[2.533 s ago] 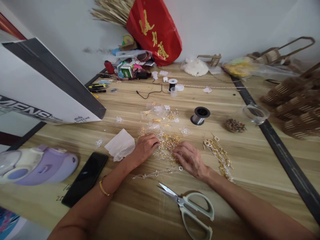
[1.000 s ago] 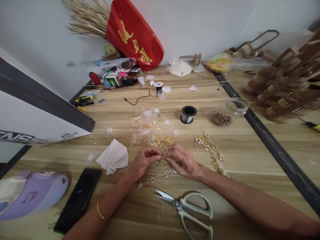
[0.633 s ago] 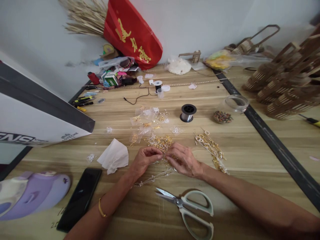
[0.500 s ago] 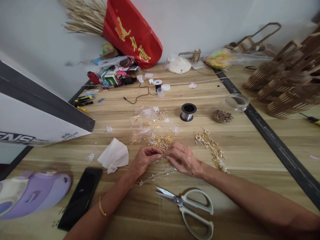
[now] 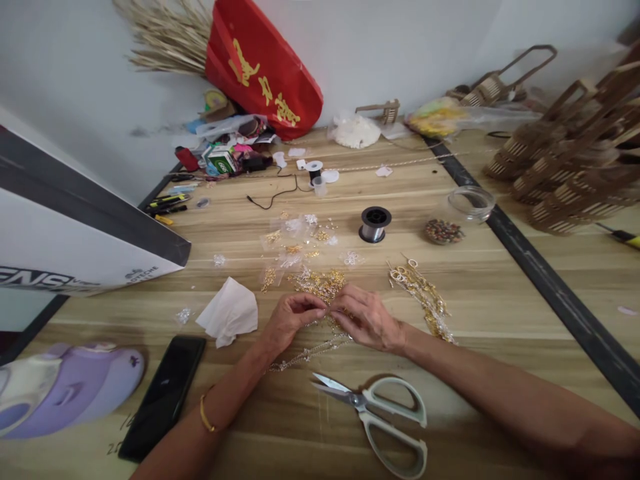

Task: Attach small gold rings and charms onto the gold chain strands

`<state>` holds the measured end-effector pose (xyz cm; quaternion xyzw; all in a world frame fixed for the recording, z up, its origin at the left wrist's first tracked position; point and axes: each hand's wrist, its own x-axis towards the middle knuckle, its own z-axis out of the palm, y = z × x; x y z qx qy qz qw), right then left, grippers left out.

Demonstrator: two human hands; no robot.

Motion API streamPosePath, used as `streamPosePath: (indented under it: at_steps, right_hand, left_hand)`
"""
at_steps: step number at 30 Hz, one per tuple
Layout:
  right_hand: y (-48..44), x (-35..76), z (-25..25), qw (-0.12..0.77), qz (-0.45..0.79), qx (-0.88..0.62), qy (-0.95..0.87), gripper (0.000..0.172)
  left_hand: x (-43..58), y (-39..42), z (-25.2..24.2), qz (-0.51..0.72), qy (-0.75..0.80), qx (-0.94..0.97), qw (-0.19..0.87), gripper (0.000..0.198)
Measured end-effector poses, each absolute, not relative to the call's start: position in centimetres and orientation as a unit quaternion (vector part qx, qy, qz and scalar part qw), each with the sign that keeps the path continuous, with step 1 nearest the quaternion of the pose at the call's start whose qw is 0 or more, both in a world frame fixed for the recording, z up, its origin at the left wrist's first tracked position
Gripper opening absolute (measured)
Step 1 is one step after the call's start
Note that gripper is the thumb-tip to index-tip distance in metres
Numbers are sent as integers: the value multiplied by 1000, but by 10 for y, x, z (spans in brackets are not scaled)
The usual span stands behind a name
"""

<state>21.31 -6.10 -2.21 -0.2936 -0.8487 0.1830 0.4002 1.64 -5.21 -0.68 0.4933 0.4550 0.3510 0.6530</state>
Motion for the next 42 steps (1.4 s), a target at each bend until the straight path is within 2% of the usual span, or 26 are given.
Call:
streamPosePath:
  at_steps: [42]
  right_hand:
    - [-62,213,-20,391,187,-298,-851,9]
  left_hand:
    - [16,-52,-2,338,463,518,635,10]
